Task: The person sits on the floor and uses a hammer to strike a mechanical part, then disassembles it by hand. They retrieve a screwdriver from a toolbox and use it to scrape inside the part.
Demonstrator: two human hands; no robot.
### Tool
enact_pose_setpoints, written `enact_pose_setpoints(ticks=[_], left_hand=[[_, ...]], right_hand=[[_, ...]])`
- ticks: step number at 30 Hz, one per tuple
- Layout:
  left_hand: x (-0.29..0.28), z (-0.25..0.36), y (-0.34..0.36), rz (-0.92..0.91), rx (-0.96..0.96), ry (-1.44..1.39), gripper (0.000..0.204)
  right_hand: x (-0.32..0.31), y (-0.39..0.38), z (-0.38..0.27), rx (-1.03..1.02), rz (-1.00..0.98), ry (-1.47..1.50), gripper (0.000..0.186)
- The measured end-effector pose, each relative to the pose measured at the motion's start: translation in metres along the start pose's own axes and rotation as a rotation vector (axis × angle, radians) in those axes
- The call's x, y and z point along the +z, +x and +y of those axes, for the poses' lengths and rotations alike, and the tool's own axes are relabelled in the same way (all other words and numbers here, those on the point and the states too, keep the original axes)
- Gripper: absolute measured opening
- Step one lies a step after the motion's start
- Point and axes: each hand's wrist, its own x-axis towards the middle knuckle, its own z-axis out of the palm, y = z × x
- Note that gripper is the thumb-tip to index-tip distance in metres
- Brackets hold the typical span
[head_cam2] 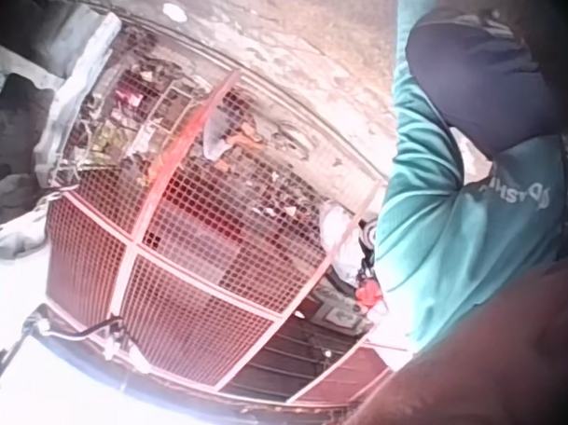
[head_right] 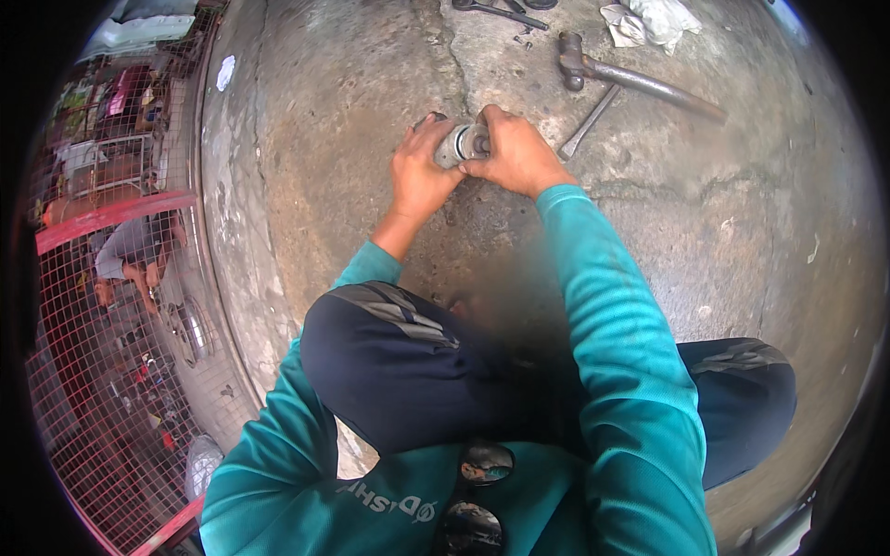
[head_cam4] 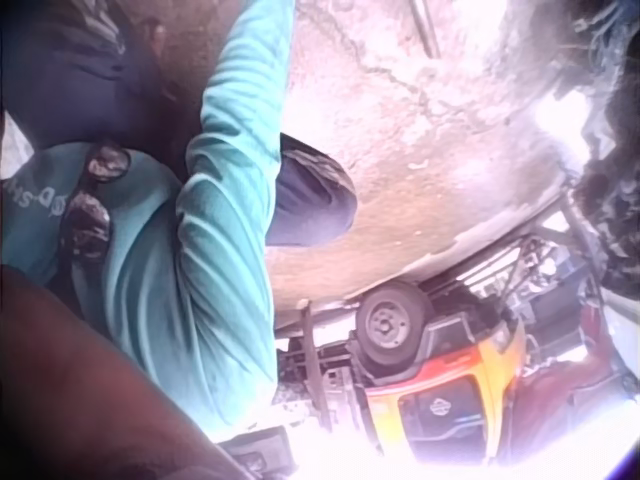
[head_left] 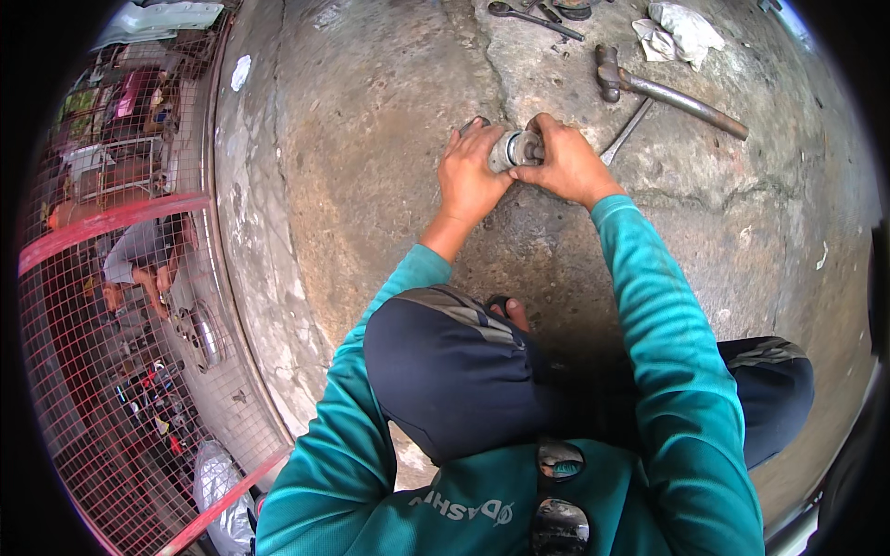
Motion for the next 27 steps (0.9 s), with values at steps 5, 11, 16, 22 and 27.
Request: enact_pose_setpoints(ticks=[5, 11, 16, 22, 27], left_hand=[[-0.005, 0.005, -0.012, 0.049, 0.006, 0.024, 0.060], [-0.002, 0.007, -0.017, 0.020, 0.030, 0.060, 0.059], [0.006, 0.007, 0.011, -0.195, 0.109, -0.027, 0.057], [0.012, 0.033, 0.042, -0.468, 0.166, 0.174, 0.053], [0.012, 0.037, 0.063, -0.556, 0.262, 0.272, 0.046]], right_hand=[[0.004, -0.007, -0.005, -0.063, 0.021, 0.005, 0.074], [0.001, -0.005, -0.022, 0.198, -0.036, -0.042, 0.076], [-0.016, 0.017, -0.011, 0.372, -0.287, -0.318, 0.076], [-0.021, 0.025, 0.037, 0.492, -0.368, -0.156, 0.073], [-0.014, 0.027, 0.031, 0.460, -0.416, -0.200, 0.082]])
